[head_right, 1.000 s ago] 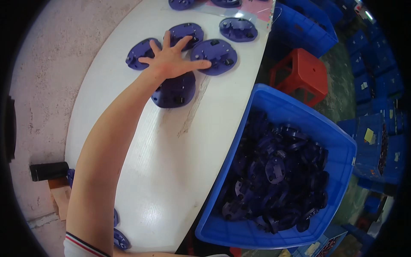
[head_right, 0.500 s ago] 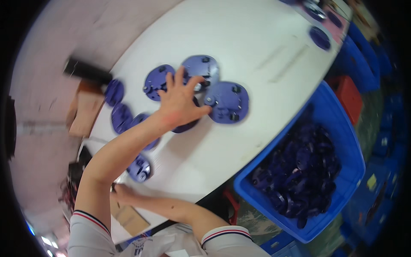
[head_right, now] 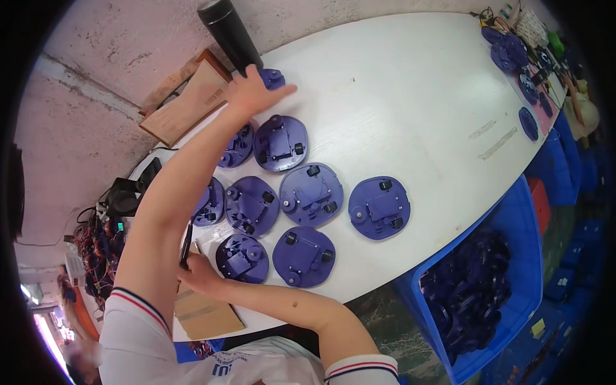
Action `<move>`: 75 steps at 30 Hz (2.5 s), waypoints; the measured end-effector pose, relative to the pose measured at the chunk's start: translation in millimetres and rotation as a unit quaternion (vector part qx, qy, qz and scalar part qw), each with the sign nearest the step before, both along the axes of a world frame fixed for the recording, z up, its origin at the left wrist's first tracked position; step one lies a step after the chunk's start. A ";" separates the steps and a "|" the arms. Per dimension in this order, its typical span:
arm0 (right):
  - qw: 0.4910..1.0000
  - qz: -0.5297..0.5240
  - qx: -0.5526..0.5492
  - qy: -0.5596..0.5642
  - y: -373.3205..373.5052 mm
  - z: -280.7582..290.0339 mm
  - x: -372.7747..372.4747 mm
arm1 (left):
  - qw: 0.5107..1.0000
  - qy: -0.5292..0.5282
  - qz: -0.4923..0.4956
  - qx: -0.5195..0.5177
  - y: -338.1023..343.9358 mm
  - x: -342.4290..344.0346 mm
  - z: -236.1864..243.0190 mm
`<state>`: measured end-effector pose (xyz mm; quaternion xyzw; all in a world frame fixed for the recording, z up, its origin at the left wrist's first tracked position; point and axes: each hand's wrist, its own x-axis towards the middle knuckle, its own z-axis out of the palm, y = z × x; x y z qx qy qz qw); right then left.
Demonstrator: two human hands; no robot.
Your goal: Soldering wires and electrical components onto circular plastic bases at a workshop bench.
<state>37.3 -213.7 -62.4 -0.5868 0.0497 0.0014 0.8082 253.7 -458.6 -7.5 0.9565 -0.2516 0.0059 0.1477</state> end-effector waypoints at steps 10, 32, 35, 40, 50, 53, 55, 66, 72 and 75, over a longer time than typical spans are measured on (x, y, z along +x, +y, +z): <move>0.999 -0.013 0.017 0.044 -9.1 -3.0 -2.2 | 0.969 0.160 -0.142 0.122 37.2 -29.8 43.9; 0.999 -0.019 -0.003 0.051 -5.5 -18.4 8.4 | 0.912 -0.016 -0.409 -0.040 25.6 -325.6 29.6; 0.994 -0.079 -0.062 0.028 -26.9 -13.0 10.9 | 0.929 0.005 -0.350 -0.122 139.8 -337.3 62.5; 0.972 -0.150 -0.181 -0.011 -50.0 -35.6 51.4 | 0.979 -0.064 -0.033 -0.190 315.4 -325.9 43.5; 0.978 -0.155 0.137 0.010 -48.6 4.2 17.6 | 0.968 -0.090 0.200 -0.119 430.1 -304.0 -58.4; 0.978 -0.152 0.140 0.005 -51.0 4.7 14.3 | 0.990 0.003 0.067 -0.120 459.0 -295.2 -47.0; 0.980 -0.140 0.142 0.005 -48.2 6.0 13.2 | 0.982 -0.051 0.072 -0.165 497.6 -283.7 -59.0; 0.979 -0.107 0.171 0.011 -49.0 5.1 11.4 | 0.985 0.030 0.071 -0.151 439.5 -296.5 -34.1; 0.980 -0.082 0.183 0.014 -50.6 9.1 6.0 | 0.962 -0.084 0.182 -0.184 449.7 -311.0 -46.3; 0.977 -0.090 0.193 0.011 -53.2 5.0 10.5 | 0.959 0.001 0.262 -0.108 414.2 -299.6 -41.8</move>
